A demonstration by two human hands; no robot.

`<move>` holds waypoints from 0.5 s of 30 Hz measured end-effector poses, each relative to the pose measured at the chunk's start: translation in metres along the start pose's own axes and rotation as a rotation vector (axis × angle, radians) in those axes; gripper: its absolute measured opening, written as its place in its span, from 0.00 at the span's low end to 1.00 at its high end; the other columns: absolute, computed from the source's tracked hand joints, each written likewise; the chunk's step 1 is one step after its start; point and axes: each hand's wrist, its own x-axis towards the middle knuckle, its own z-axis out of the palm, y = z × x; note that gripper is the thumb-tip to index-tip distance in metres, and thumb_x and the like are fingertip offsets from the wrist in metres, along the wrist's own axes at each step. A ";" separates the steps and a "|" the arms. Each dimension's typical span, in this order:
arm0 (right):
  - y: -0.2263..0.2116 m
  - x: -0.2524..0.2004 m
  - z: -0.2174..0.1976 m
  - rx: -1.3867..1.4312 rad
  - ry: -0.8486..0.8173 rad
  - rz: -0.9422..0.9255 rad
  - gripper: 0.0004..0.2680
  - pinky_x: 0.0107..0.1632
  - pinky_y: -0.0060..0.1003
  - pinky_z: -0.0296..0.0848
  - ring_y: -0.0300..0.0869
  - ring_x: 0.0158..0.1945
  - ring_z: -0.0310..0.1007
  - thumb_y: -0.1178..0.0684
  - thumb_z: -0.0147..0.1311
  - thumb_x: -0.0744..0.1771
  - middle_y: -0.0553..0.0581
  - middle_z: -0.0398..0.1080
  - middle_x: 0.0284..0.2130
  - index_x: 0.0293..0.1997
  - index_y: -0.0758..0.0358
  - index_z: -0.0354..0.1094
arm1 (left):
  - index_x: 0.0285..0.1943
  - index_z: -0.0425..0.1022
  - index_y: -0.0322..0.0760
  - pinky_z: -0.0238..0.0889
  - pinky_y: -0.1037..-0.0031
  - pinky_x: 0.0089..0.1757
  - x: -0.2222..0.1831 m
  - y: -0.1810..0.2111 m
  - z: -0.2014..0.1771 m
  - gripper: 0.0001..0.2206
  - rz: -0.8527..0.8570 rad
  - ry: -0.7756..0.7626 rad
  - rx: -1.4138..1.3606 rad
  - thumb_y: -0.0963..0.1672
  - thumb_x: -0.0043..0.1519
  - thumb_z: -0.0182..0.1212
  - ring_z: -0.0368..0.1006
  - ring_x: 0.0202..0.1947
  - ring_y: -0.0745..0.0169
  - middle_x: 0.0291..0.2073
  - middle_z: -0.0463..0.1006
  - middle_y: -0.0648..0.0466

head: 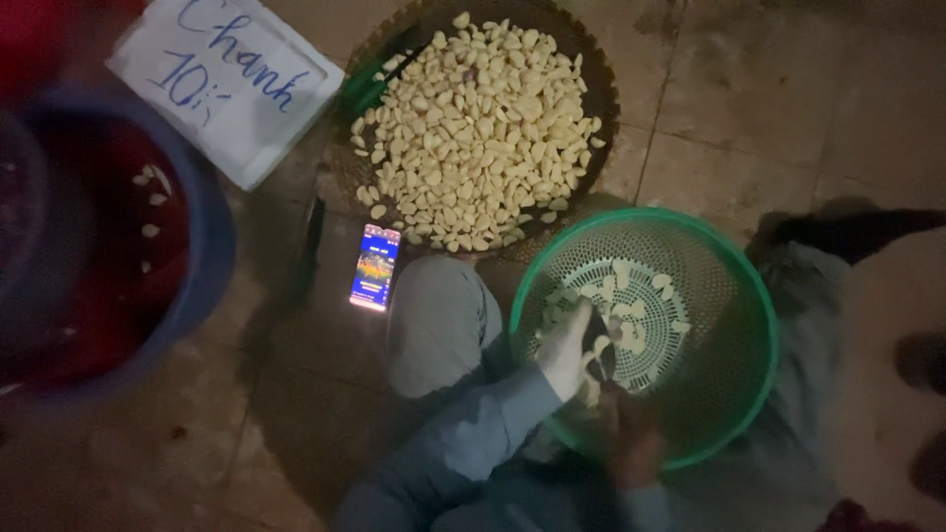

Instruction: Slicing or trimming individual garlic cloves using a knife and placing them into a basket

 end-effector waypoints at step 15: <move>-0.009 -0.010 -0.009 0.190 0.113 -0.055 0.14 0.36 0.37 0.75 0.43 0.30 0.76 0.44 0.42 0.70 0.55 0.78 0.35 0.55 0.52 0.74 | 0.53 0.76 0.32 0.70 0.74 0.43 0.014 -0.007 -0.004 0.16 0.064 0.083 -0.133 0.50 0.69 0.56 0.74 0.40 0.63 0.43 0.80 0.50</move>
